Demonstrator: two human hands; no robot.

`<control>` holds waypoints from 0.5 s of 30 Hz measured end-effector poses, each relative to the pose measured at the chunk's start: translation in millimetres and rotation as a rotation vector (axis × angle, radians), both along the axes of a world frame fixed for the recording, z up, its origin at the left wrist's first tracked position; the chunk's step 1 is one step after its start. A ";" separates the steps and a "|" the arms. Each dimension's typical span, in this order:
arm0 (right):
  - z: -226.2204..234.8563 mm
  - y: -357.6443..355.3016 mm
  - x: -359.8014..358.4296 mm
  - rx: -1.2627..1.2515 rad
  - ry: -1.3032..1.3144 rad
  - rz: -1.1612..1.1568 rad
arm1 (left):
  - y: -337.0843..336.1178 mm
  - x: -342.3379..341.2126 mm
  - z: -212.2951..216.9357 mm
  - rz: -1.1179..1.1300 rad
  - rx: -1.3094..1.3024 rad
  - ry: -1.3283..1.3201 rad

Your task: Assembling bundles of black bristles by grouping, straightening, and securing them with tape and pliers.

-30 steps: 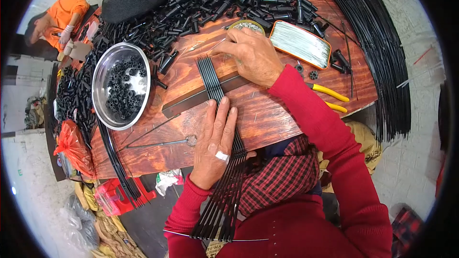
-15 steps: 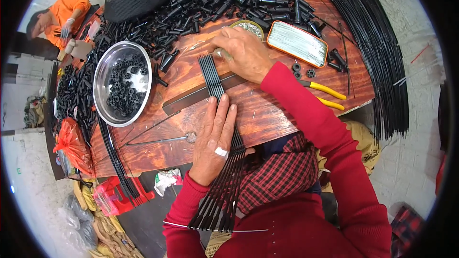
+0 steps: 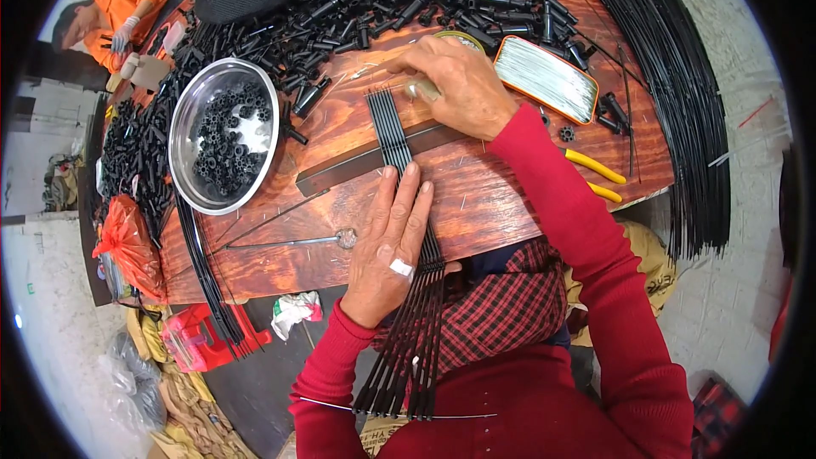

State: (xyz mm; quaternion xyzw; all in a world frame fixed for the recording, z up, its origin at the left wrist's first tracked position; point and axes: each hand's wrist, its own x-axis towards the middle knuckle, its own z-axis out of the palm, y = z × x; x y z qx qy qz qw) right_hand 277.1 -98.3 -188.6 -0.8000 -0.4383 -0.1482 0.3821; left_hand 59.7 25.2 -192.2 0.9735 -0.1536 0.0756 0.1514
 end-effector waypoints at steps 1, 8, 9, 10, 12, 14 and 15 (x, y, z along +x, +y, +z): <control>0.7 -1.0 1.6 -0.032 -0.010 -0.014 | 0.3 0.1 0.5 0.002 0.007 0.000; -9.8 18.6 -5.0 0.041 -0.033 0.002 | -5.7 1.3 12.9 0.006 -0.069 0.037; -8.1 18.3 -6.6 0.037 -0.041 -0.019 | -6.7 0.7 13.3 0.002 -0.064 0.032; -5.5 15.0 -9.2 0.041 -0.047 -0.024 | -8.2 -0.1 12.1 -0.004 -0.086 0.024; 4.0 8.9 -19.2 0.162 -0.155 -0.104 | -9.0 -0.5 7.9 -0.010 -0.105 0.008; 15.0 -9.8 -40.3 0.134 -0.030 -0.010 | -8.0 -1.0 4.5 0.003 -0.091 0.007; 22.7 -21.6 -53.6 0.104 0.101 0.094 | -7.9 -4.0 6.7 0.009 -0.086 -0.001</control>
